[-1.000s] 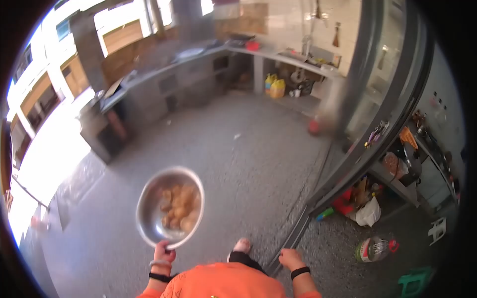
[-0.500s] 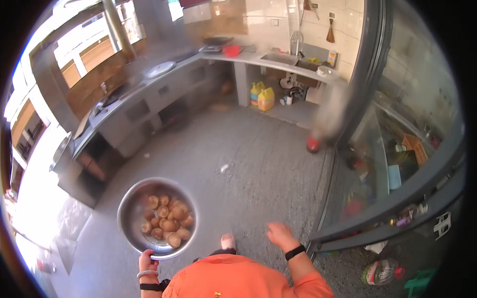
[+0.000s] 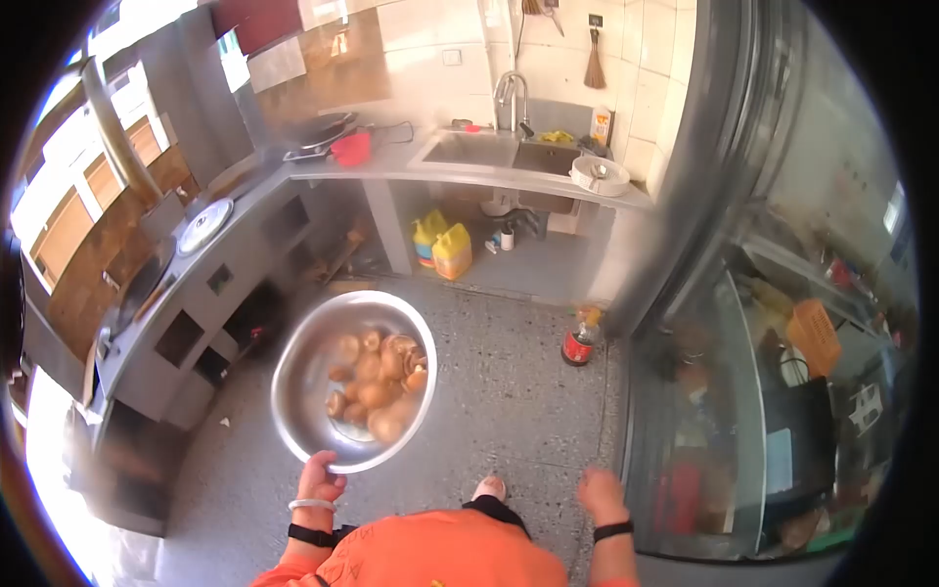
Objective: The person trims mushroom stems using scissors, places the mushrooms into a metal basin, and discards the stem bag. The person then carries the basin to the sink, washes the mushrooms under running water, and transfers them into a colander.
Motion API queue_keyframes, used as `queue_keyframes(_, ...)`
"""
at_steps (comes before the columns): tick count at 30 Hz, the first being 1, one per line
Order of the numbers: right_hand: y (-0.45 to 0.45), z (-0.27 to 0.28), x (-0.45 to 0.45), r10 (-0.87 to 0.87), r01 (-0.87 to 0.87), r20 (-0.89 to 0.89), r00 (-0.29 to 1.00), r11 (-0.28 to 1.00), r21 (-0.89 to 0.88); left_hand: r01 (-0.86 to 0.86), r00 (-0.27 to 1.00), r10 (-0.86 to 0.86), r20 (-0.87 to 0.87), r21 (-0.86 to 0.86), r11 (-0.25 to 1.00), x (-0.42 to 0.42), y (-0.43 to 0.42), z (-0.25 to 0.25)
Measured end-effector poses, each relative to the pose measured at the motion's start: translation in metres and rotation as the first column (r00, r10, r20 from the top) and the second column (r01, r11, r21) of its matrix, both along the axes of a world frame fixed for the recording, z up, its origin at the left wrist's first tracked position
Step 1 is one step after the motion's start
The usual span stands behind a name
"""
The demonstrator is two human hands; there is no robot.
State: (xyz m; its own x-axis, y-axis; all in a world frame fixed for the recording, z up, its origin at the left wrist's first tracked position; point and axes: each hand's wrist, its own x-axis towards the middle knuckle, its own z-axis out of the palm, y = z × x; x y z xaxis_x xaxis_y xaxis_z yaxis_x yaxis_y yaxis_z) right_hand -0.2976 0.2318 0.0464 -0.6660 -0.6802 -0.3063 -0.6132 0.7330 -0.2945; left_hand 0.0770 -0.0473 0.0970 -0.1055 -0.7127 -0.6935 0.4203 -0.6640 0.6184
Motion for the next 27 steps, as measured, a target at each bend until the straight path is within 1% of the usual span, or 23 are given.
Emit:
queue_keyframes(2, -0.062, 0.026, -0.059, 0.041, -0.051, -0.069, 0.997, 0.987, -0.151, 0.044, 0.999, -0.044, 0.012, -0.001, 0.999, -0.030, -0.038, -0.003)
queue_keyframes(3, -0.095, 0.042, -0.086, 0.066, -0.105, -0.146, 0.987, 0.955, -0.277, 0.047, 0.999, -0.047, 0.011, -0.012, 0.999, -0.044, -0.056, -0.004)
queue_keyframes(4, -0.126, 0.064, -0.112, 0.089, -0.172, -0.227, 0.970, 0.909, -0.380, 0.046, 0.996, -0.046, 0.078, 0.001, 0.999, -0.058, -0.071, 0.003)
queue_keyframes(5, -0.163, 0.113, -0.124, 0.083, -0.177, -0.201, 0.976, 0.840, -0.514, 0.051, 0.997, -0.050, 0.062, -0.019, 0.999, -0.065, -0.088, 0.000)
queue_keyframes(6, -0.200, 0.170, -0.126, 0.082, -0.173, -0.169, 0.982, 0.751, -0.637, 0.040, 0.995, -0.037, 0.091, -0.023, 0.999, -0.074, -0.106, 0.002)
queue_keyframes(7, -0.234, 0.207, -0.137, 0.157, -0.183, -0.112, 0.981, 0.578, -0.795, 0.030, 0.992, -0.026, 0.122, -0.028, 0.999, -0.084, -0.125, 0.006)
queue_keyframes(8, -0.259, 0.247, -0.138, 0.208, -0.195, -0.109, 0.972, 0.454, -0.869, 0.052, 0.990, -0.042, 0.137, -0.068, 0.996, -0.094, -0.143, 0.011)
queue_keyframes(9, -0.282, 0.282, -0.139, 0.258, -0.252, -0.178, 0.950, 0.289, -0.924, 0.056, 0.988, -0.047, 0.146, -0.058, 0.997, -0.106, -0.168, 0.008)
queue_keyframes(10, -0.304, 0.313, -0.135, 0.308, -0.384, -0.348, 0.885, 0.061, -0.922, 0.024, 0.983, -0.011, 0.181, -0.070, 0.997, -0.115, -0.193, 0.004)
queue_keyframes(11, -0.325, 0.337, -0.136, 0.330, -0.445, -0.452, 0.829, -0.099, -0.890, -0.003, 0.976, 0.021, 0.218, -0.082, 0.997, -0.125, -0.216, 0.001)
queue_keyframes(13, -0.366, 0.366, -0.144, 0.351, -0.480, -0.568, 0.744, -0.312, -0.820, 0.027, 0.971, -0.001, 0.239, -0.106, 0.994, -0.160, -0.272, 0.008)
queue_keyframes(14, -0.387, 0.376, -0.152, 0.366, -0.481, -0.603, 0.709, -0.374, -0.793, 0.018, 0.971, 0.012, 0.238, -0.125, 0.992, -0.184, -0.298, 0.015)
queue_keyframes(15, -0.409, 0.385, -0.161, 0.378, -0.480, -0.627, 0.681, -0.417, -0.772, -0.001, 0.971, 0.033, 0.236, -0.134, 0.991, -0.203, -0.321, 0.021)
queue_keyframes(17, -0.449, 0.398, -0.185, 0.400, -0.462, -0.647, 0.649, -0.468, -0.754, 0.050, 0.972, -0.016, 0.233, -0.139, 0.989, -0.239, -0.374, 0.029)
queue_keyframes(18, -0.469, 0.405, -0.200, 0.402, -0.457, -0.651, 0.644, -0.480, -0.749, 0.070, 0.973, -0.041, 0.228, -0.121, 0.990, -0.255, -0.391, 0.033)
queue_keyframes(20, -0.501, 0.411, -0.230, 0.380, -0.434, -0.664, 0.644, -0.533, -0.726, 0.086, 0.977, -0.050, 0.208, -0.165, 0.983, -0.292, -0.449, 0.058)
queue_keyframes(21, -0.519, 0.412, -0.248, 0.384, -0.430, -0.666, 0.639, -0.539, -0.724, 0.069, 0.987, -0.044, 0.157, -0.154, 0.986, -0.321, -0.460, 0.053)
queue_keyframes(22, -0.538, 0.411, -0.268, 0.389, -0.418, -0.660, 0.643, -0.543, -0.728, 0.161, 0.987, -0.157, 0.035, -0.148, 0.976, -0.336, -0.487, 0.030)
queue_keyframes(23, -0.554, 0.409, -0.287, 0.379, -0.402, -0.663, 0.646, -0.568, -0.718, 0.164, 0.971, -0.199, -0.135, -0.233, 0.959, -0.359, -0.506, 0.026)
queue_keyframes(24, -0.571, 0.406, -0.306, 0.372, -0.383, -0.671, 0.641, -0.603, -0.700, 0.115, 0.974, -0.161, -0.159, -0.266, 0.957, -0.383, -0.520, 0.022)
queue_keyframes(25, -0.587, 0.404, -0.328, 0.371, -0.362, -0.672, 0.641, -0.626, -0.691, 0.105, 0.983, -0.138, -0.121, -0.247, 0.963, -0.403, -0.543, 0.007)
queue_keyframes(26, -0.606, 0.403, -0.350, 0.364, -0.347, -0.668, 0.649, -0.639, -0.686, 0.105, 0.992, -0.114, -0.050, -0.147, 0.984, -0.434, -0.551, 0.024)
queue_keyframes(27, -0.619, 0.402, -0.372, 0.356, -0.329, -0.662, 0.660, -0.655, -0.680, 0.181, 0.983, -0.181, 0.010, -0.134, 0.974, -0.435, -0.579, -0.003)
